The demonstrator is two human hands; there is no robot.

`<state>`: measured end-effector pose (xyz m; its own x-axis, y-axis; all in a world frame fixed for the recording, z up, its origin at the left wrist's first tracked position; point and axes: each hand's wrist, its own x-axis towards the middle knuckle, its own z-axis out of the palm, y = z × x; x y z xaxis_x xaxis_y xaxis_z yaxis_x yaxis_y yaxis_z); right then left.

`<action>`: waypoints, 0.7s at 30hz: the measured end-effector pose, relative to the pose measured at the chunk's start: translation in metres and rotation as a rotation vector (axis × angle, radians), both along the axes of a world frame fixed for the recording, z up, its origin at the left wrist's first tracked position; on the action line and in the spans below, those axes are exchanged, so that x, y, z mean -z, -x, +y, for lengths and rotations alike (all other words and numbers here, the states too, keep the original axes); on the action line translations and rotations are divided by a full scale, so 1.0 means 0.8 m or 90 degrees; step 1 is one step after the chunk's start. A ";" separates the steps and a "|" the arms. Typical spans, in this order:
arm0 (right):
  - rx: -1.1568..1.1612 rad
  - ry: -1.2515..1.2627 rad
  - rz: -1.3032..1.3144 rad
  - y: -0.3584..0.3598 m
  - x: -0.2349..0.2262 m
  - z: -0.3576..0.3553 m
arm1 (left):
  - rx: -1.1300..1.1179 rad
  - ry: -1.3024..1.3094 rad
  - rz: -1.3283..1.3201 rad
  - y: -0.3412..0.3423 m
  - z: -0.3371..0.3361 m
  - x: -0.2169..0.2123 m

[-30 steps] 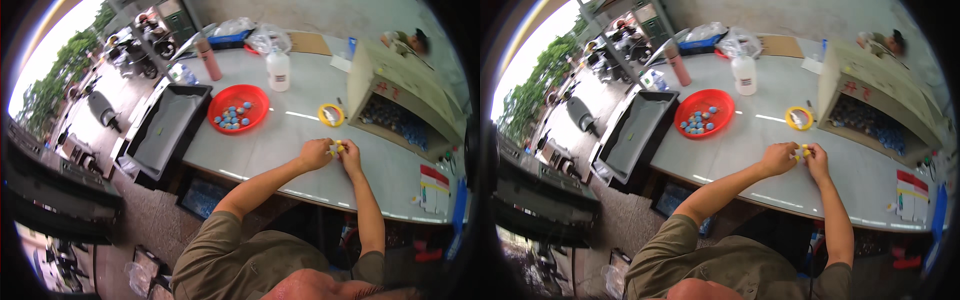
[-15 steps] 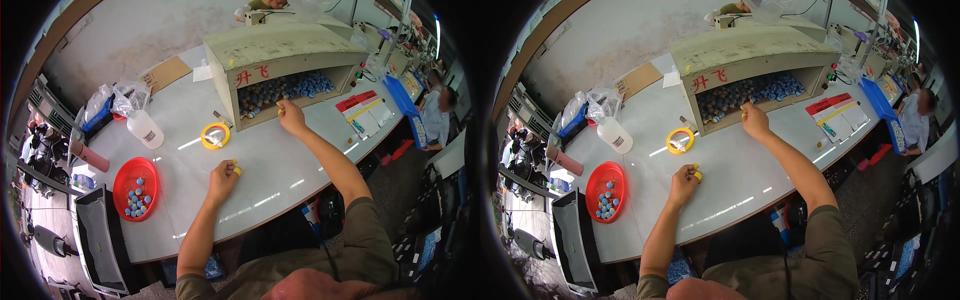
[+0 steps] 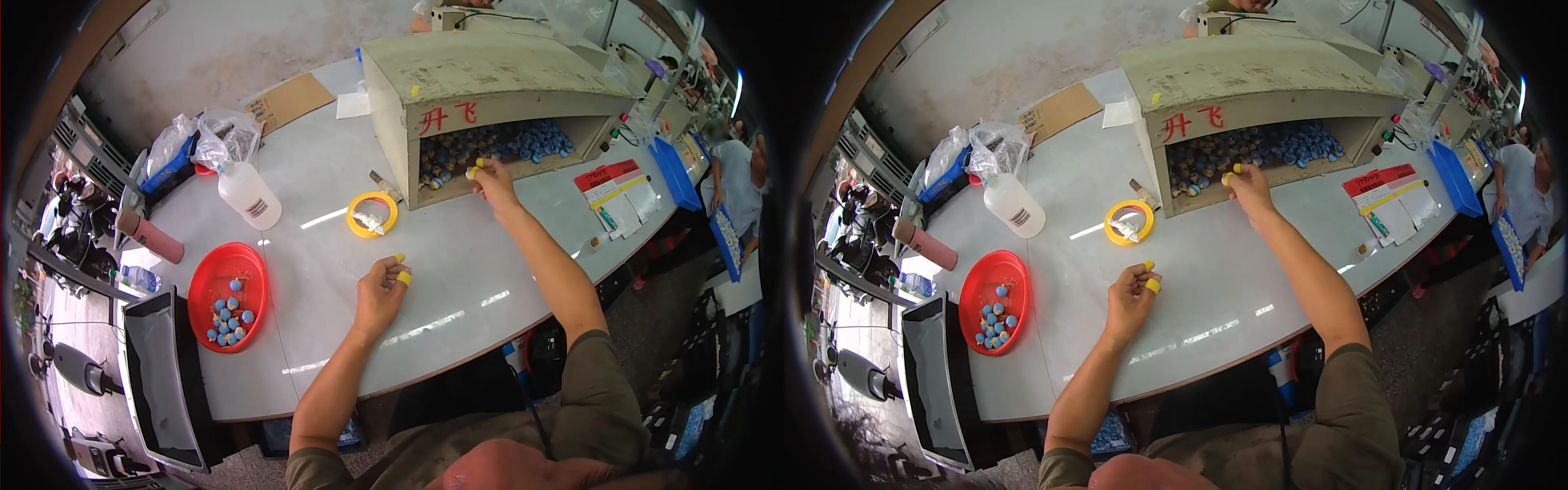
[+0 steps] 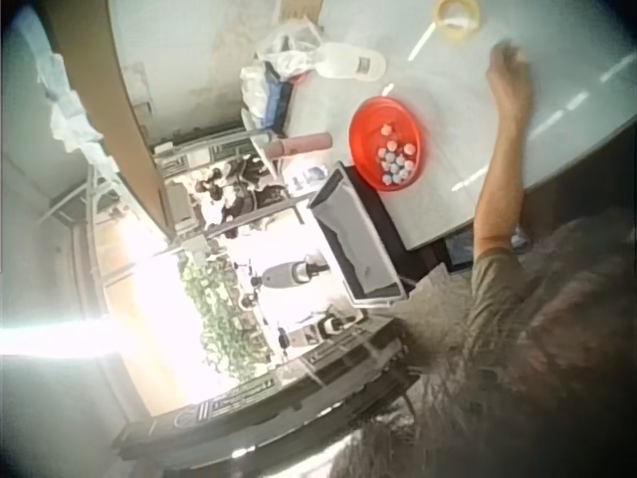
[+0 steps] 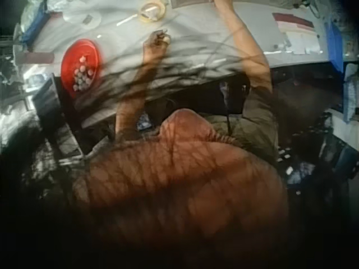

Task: The person repeatedly picks small blue balls from a red bowl, applies glue from a white bottle, and attaches yellow foam pieces to the balls. They then place the assembled items into a wooden box. The process is repeated multiple times throughout the video.

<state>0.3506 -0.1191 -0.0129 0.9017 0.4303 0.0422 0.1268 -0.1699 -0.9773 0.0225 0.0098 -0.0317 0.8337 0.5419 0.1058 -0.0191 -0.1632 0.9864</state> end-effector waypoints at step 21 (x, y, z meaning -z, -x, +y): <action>-0.096 -0.114 0.007 0.259 -0.018 -0.119 | 0.133 0.266 0.040 0.012 -0.010 -0.027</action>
<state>0.1437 -0.2142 0.0015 0.8286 0.5468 0.1199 0.1262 0.0263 -0.9917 0.0126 0.0021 -0.0098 0.9270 0.3479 -0.1398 0.0526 0.2485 0.9672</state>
